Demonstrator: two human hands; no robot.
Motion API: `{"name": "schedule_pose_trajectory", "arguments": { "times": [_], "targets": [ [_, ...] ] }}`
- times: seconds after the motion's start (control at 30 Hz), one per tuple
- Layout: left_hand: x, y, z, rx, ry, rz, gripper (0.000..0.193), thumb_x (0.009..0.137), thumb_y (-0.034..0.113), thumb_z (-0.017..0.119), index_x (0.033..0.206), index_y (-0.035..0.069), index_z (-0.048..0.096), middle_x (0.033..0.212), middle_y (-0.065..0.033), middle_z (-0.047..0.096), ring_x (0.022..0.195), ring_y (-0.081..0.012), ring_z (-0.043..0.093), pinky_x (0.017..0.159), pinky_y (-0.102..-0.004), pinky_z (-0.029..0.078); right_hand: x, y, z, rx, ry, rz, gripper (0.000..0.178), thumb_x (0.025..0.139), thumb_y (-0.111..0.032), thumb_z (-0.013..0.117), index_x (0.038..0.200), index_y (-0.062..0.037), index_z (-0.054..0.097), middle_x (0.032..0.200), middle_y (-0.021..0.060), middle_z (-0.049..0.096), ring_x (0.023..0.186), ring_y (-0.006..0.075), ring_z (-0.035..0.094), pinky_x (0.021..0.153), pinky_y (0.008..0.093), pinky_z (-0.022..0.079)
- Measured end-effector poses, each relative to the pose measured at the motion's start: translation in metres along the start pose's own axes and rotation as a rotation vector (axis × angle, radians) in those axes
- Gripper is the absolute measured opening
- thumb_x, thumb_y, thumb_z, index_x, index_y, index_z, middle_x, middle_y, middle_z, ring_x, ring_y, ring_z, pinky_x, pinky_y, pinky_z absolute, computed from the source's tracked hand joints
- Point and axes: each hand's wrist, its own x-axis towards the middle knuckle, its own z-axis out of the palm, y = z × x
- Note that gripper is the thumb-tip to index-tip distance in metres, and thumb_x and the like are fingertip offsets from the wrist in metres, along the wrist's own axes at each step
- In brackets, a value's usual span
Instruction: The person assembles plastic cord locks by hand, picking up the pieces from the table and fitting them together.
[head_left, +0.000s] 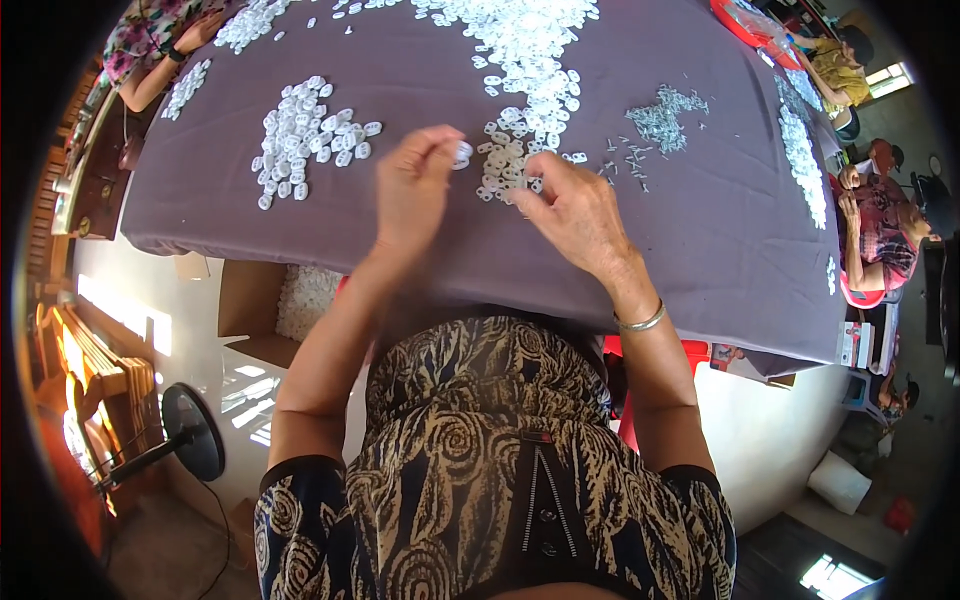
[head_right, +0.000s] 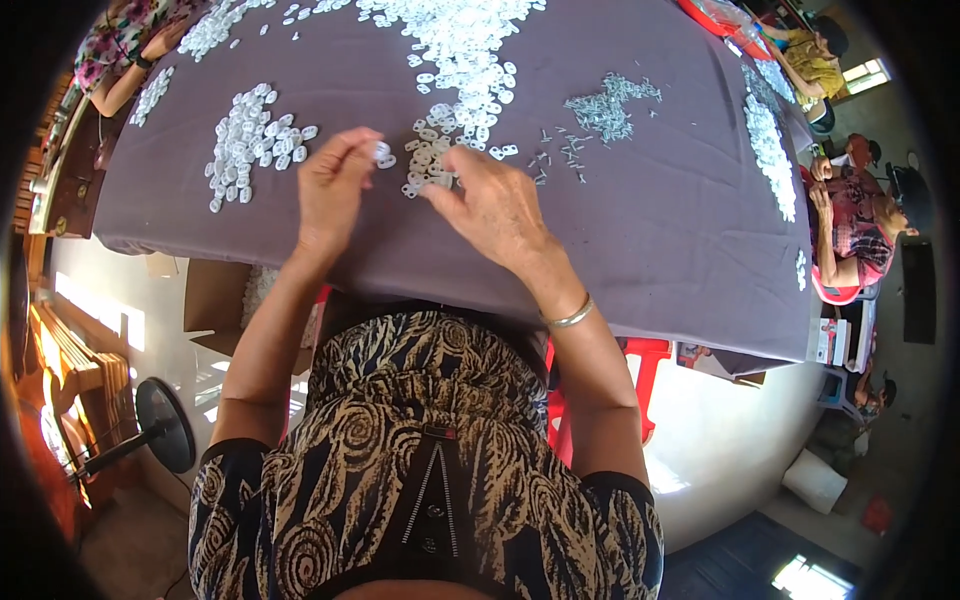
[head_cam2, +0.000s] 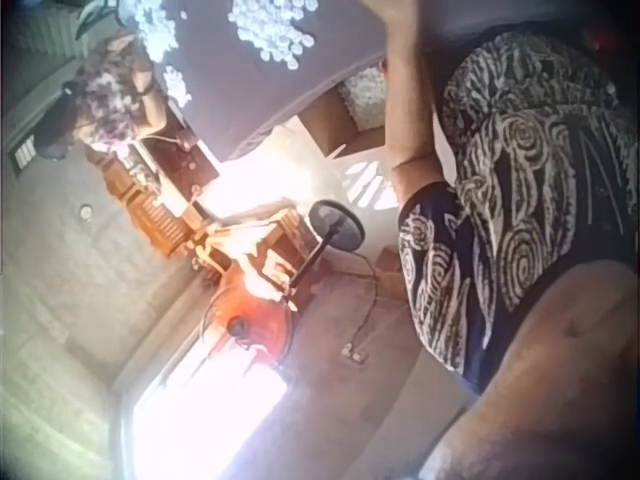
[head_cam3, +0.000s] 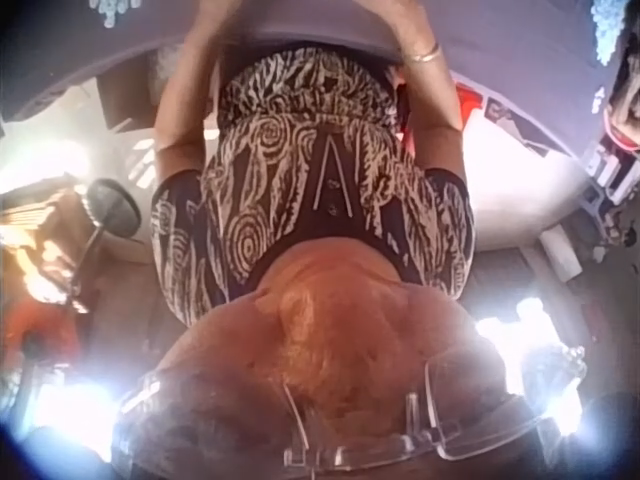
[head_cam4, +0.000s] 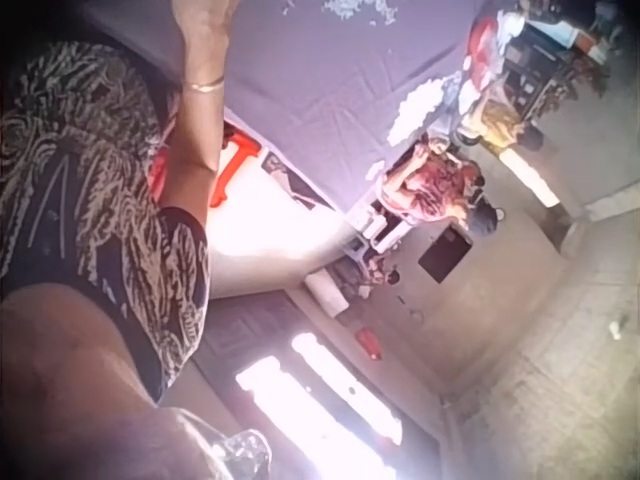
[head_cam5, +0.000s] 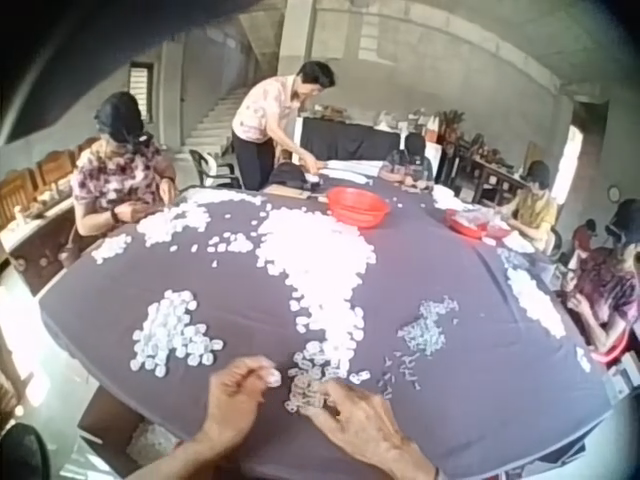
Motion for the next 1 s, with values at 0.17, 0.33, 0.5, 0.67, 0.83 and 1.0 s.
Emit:
{"name": "schedule_pose_trajectory", "arguments": {
  "times": [0.17,0.33,0.5,0.67,0.83,1.0],
  "targets": [
    [0.039,-0.014,-0.054,0.412,0.195,0.166,0.013,0.086,0.01,0.063,0.095,0.002,0.067,0.078,-0.0048,0.064,0.069,-0.0099,0.056,0.064,-0.0249,0.046,0.003,0.025,-0.021,0.099,0.295,0.143,0.012,0.08,-0.01,0.069,0.08,-0.0026,0.059,0.06,0.0002,0.054,0.051,0.0093,0.048,0.048,0.0262,0.041],
    [0.051,-0.012,-0.094,0.663,0.359,0.28,0.019,0.086,0.017,0.064,0.099,0.003,0.067,0.078,0.0021,0.06,0.069,-0.0062,0.051,0.063,-0.0217,0.043,0.005,0.035,-0.073,0.616,0.852,0.23,0.006,0.088,-0.009,0.059,0.091,-0.0034,0.059,0.067,-0.0038,0.047,0.053,0.0038,0.039,0.043,0.0199,0.03],
    [0.046,-0.001,-0.076,0.332,0.405,0.221,0.017,0.085,0.017,0.066,0.095,0.003,0.066,0.074,0.0014,0.056,0.067,-0.0069,0.049,0.062,-0.022,0.041,-0.011,0.032,-0.127,0.953,1.032,0.198,0.025,0.094,-0.027,0.053,0.093,-0.0027,0.057,0.06,-0.0045,0.035,0.049,0.0048,0.027,0.041,0.0206,0.019],
    [0.026,0.004,-0.026,-0.016,0.096,-0.002,0.016,0.088,0.017,0.062,0.097,0.004,0.064,0.072,0.0041,0.055,0.064,-0.0033,0.05,0.055,-0.0184,0.041,-0.025,0.036,-0.136,1.187,0.76,-0.002,0.049,0.094,-0.049,0.046,0.079,-0.0036,0.055,0.051,-0.004,0.028,0.041,0.006,0.021,0.037,0.0219,0.015],
    [0.02,-0.01,-0.019,0.026,0.083,-0.109,0.024,0.09,0.027,0.058,0.091,0.004,0.065,0.069,0.0014,0.055,0.06,-0.0049,0.051,0.05,-0.0189,0.041,-0.006,0.029,-0.087,1.28,0.4,0.237,0.063,0.094,-0.06,0.029,0.059,-0.0089,0.036,0.048,-0.0028,0.024,0.037,0.0071,0.019,0.034,0.0234,0.014],
    [0.017,-0.002,-0.016,-0.009,0.103,-0.099,0.03,0.092,0.029,0.055,0.081,0.002,0.061,0.058,0.0008,0.05,0.049,-0.0051,0.046,0.044,-0.0199,0.036,-0.002,0.028,-0.059,1.185,0.318,0.383,0.062,0.096,-0.058,0.026,0.057,-0.0103,0.031,0.047,-0.0025,0.022,0.036,0.0071,0.018,0.032,0.0234,0.014]
  ]
}}
